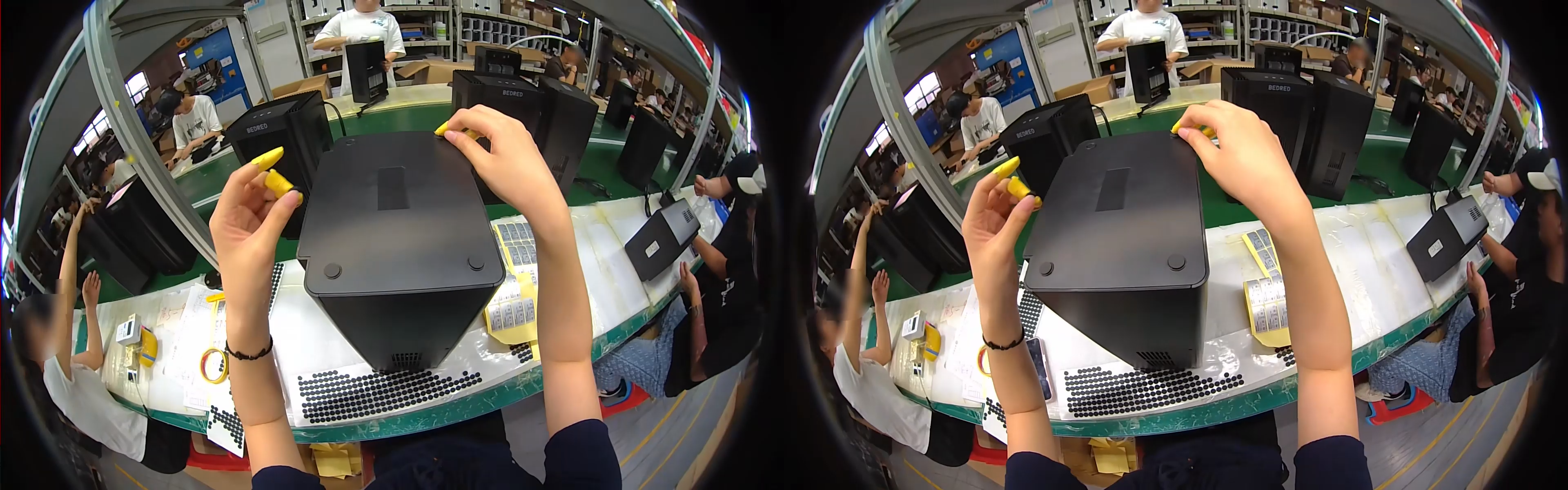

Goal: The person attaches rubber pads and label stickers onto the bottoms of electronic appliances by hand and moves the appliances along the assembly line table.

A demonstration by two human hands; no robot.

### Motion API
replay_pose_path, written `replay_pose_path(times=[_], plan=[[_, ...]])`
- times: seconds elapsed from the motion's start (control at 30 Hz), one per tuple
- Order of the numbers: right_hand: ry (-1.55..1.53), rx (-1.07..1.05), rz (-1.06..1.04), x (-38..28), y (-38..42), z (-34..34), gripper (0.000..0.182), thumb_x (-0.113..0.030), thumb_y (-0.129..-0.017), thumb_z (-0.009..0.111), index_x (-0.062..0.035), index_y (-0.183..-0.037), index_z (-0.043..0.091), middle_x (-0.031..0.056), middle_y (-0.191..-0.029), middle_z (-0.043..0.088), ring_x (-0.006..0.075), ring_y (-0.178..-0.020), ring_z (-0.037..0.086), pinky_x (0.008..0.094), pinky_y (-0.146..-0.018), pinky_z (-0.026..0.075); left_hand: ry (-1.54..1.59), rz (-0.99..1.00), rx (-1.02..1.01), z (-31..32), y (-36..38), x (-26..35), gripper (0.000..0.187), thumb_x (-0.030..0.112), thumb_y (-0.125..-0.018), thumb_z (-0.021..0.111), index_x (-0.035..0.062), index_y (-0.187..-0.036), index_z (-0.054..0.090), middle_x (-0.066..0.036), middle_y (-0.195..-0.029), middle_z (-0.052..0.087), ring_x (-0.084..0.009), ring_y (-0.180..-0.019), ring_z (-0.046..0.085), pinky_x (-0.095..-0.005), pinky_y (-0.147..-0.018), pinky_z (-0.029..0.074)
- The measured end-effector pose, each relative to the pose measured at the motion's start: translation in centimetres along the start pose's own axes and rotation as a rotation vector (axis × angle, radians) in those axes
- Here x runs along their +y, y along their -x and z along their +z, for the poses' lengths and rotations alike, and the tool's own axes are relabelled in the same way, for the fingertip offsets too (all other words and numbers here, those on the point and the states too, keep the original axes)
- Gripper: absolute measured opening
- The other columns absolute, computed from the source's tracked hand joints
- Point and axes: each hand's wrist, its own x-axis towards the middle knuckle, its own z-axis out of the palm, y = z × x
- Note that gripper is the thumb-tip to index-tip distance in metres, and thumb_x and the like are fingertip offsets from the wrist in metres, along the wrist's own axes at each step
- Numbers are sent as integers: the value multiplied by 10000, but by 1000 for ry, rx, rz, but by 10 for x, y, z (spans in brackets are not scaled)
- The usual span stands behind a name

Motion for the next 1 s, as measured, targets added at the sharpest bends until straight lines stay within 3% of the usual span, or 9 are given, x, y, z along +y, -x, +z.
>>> replay_pose_path(times=[0.2,0.23,0.37,0.47,0.57,0.77,1.0], plan=[[-70,47,73,-3,11,4,261,-284,-920,564,-60,-960,691,74,-950,645,283,-886,625,371,-788,482,-291,144,-118,23,-44,-4,350,6,-799,701,18,-1135,606,-53,-919,639,-121,-849,618,-238,-785,500],[-76,58,96,-5,13,5,268,-291,-923,561,-60,-963,692,74,-948,644,282,-892,625,370,-790,481,-338,144,-159,28,-52,-1,316,21,-790,697,12,-1094,613,-69,-927,648,-144,-862,624,-271,-802,502],[-79,99,103,-3,14,9,296,-318,-927,560,-55,-963,693,71,-951,640,283,-893,626,371,-790,480,-330,127,-307,32,-78,-17,291,37,-794,689,8,-1070,600,-69,-979,667,-149,-895,622,-307,-863,473],[-80,109,85,0,14,11,303,-327,-927,561,-56,-960,692,71,-952,637,285,-885,624,372,-785,480,-445,172,-361,34,-85,-23,283,33,-786,688,17,-1056,607,-72,-965,674,-151,-898,621,-307,-825,464],[-90,109,75,3,14,11,307,-334,-926,561,-58,-955,692,73,-946,632,286,-873,621,373,-776,479,-599,154,-359,37,-88,-17,240,42,-779,700,27,-1007,625,-13,-940,662,-115,-896,595,-272,-803,434],[-79,101,90,1,13,11,317,-351,-924,559,-65,-945,693,71,-934,630,274,-858,622,373,-757,479,-678,259,-394,39,-87,-9,216,35,-764,702,17,-972,646,-42,-924,677,-159,-827,596,-259,-744,421],[-116,110,67,6,18,10,306,-332,-931,555,-67,-1000,691,65,-951,636,255,-830,612,358,-739,477,-940,402,-525,32,-77,17,185,5,-811,621,18,-994,644,-100,-887,653,-244,-825,603,-312,-736,450]])
